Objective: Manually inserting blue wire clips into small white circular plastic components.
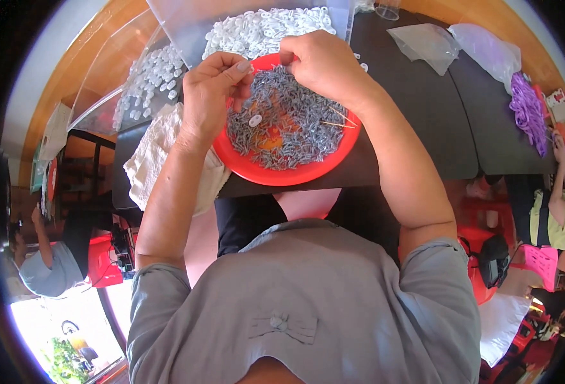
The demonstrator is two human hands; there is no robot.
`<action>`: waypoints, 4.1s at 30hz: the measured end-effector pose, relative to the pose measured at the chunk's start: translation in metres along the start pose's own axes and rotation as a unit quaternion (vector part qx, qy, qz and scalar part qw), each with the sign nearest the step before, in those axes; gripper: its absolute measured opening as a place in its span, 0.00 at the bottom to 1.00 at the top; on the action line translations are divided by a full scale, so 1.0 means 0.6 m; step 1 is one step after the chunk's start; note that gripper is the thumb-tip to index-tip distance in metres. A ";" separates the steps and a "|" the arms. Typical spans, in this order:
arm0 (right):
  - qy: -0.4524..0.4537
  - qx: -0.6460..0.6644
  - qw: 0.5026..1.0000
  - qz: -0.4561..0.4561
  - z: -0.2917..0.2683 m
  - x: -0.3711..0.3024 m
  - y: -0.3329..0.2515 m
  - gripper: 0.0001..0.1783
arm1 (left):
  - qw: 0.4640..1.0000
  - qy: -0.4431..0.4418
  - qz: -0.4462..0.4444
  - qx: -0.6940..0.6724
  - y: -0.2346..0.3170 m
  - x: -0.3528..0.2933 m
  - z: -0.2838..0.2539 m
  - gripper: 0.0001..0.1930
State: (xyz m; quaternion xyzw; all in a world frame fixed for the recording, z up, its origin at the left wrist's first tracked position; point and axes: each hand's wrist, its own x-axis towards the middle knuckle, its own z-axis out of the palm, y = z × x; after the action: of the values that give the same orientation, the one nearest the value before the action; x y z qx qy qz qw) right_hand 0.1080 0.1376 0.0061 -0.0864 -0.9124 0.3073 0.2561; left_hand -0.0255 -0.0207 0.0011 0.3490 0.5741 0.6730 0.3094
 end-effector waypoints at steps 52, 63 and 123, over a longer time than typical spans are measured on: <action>0.052 0.238 0.968 0.051 0.005 -0.004 -0.032 0.06 | 0.979 0.015 -0.086 -0.186 0.008 0.026 0.003 0.07; 0.102 0.145 0.984 -0.009 0.011 -0.004 -0.034 0.08 | 0.982 -0.022 -0.056 -0.182 -0.004 0.011 0.028 0.05; 0.166 0.073 0.973 -0.140 0.063 -0.002 -0.046 0.11 | 0.994 0.099 0.029 -0.048 -0.004 -0.009 0.050 0.04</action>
State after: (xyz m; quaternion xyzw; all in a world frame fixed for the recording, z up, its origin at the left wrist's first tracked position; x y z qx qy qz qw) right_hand 0.0896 0.0958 -0.0035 0.0118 -0.8355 0.3155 0.4498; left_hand 0.0024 -0.0084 0.0011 0.2818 0.5587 0.7395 0.2481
